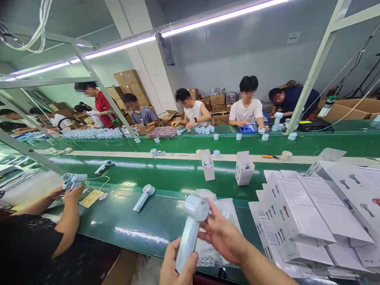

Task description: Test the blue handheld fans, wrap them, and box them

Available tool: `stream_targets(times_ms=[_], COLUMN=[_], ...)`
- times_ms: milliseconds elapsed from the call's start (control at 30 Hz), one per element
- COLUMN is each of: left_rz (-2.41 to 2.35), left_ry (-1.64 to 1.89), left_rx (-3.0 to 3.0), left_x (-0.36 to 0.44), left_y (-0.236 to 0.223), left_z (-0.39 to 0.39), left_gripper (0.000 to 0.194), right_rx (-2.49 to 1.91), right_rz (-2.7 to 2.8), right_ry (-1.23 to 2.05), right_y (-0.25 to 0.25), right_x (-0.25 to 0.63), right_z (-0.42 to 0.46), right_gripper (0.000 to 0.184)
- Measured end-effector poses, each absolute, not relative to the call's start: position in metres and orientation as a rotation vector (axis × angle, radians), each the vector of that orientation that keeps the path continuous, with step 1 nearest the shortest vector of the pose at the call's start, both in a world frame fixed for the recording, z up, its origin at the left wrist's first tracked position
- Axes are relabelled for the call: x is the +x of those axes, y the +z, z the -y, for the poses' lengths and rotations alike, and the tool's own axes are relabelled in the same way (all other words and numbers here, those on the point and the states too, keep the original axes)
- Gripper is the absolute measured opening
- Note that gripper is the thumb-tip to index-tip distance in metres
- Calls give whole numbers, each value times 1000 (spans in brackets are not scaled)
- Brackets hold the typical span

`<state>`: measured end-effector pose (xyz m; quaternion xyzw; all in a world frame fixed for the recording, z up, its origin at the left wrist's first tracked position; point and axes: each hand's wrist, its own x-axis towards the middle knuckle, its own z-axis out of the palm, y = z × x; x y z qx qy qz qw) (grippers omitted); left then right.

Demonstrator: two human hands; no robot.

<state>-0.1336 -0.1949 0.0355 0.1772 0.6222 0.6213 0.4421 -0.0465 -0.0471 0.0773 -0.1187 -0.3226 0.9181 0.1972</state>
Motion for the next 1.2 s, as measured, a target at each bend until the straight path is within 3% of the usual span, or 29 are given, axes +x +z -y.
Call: stream_targets(times_ms=[133, 267, 400, 500, 567, 867, 1067, 1200], left_rz=[-2117, -1795, -2023, -2149, -2148, -2044, -2006, -2055], left_ry=[1589, 1563, 957, 292, 82, -50, -118, -80], left_rx=[648, 782, 1066, 1482, 1541, 1725, 1741, 1704], left_x=[-116, -123, -154, -170, -176, -184, -196, -208], left_y=[18, -19, -64, -85, -89, -78, -74, -63], left_z=[185, 177, 165, 155, 150, 140, 129, 118], left_gripper=[60, 62, 38, 41, 29, 38, 31, 15], right_rx=[-254, -463, -543, -636, -686, -751, -940, -1037], right_rz=[1041, 1042, 1004, 979, 951, 856, 862, 1064], right_ry=[2536, 2408, 2444, 2452, 2457, 2435, 2429, 2287], right_y=[65, 55, 54, 49, 42, 31, -10, -57], right_x=[-29, -24, -13, 0, 8, 18, 4, -27], right_z=[70, 72, 62, 59, 59, 64, 53, 42], right_gripper=[88, 68, 74, 79, 80, 76, 39, 44])
